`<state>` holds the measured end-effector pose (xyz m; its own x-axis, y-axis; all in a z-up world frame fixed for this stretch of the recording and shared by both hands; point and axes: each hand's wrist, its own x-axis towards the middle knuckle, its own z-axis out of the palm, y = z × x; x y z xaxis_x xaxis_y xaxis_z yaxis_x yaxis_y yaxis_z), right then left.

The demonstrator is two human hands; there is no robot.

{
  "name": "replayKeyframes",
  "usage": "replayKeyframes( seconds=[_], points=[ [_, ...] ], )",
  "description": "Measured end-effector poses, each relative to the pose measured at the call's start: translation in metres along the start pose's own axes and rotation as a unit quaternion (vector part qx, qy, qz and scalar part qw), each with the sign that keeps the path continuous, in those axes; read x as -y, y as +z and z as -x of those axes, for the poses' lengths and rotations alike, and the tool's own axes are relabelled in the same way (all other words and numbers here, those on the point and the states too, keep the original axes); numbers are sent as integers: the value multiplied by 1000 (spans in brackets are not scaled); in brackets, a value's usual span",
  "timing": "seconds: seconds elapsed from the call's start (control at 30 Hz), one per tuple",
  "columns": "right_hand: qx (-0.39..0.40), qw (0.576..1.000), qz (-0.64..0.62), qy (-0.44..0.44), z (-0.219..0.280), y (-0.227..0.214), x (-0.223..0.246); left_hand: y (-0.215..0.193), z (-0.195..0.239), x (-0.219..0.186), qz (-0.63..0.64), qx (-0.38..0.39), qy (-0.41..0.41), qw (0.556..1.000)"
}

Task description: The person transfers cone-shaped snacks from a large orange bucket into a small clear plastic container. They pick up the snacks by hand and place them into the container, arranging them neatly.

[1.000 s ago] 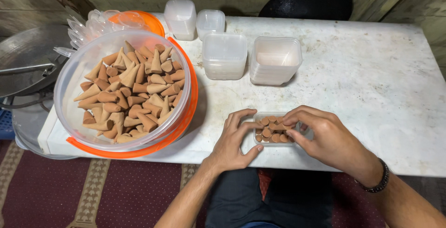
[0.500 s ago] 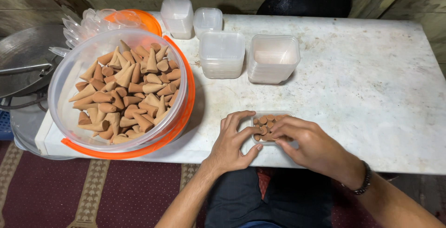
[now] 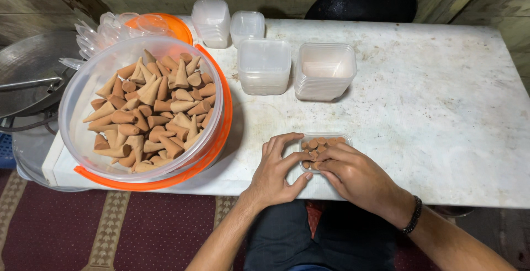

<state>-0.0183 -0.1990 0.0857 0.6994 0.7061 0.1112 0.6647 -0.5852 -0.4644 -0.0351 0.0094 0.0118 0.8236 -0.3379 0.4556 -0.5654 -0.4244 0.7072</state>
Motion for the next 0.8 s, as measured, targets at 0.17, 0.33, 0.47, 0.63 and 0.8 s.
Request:
replayKeyframes(
  seconds=[0.17, 0.33, 0.47, 0.63, 0.8],
  points=[
    [-5, 999, 32, 2, 1, 3, -1, 0, 0, 0, 0, -1, -1, 1000],
    [3, 999, 52, 17, 5, 11, -8, -1, 0, -1, 3, 2, -6, 1000],
    [20, 997, 78, 11, 6, 18, -12, -1, -1, 0, 3, -2, -4, 1000],
    [20, 996, 83, 14, 7, 18, -14, -1, -1, -2, 4, -1, -6, 1000],
    [-17, 998, 63, 25, 3, 4, -12, 0, -1, 0, 15, -13, -7, 1000]
  ],
)
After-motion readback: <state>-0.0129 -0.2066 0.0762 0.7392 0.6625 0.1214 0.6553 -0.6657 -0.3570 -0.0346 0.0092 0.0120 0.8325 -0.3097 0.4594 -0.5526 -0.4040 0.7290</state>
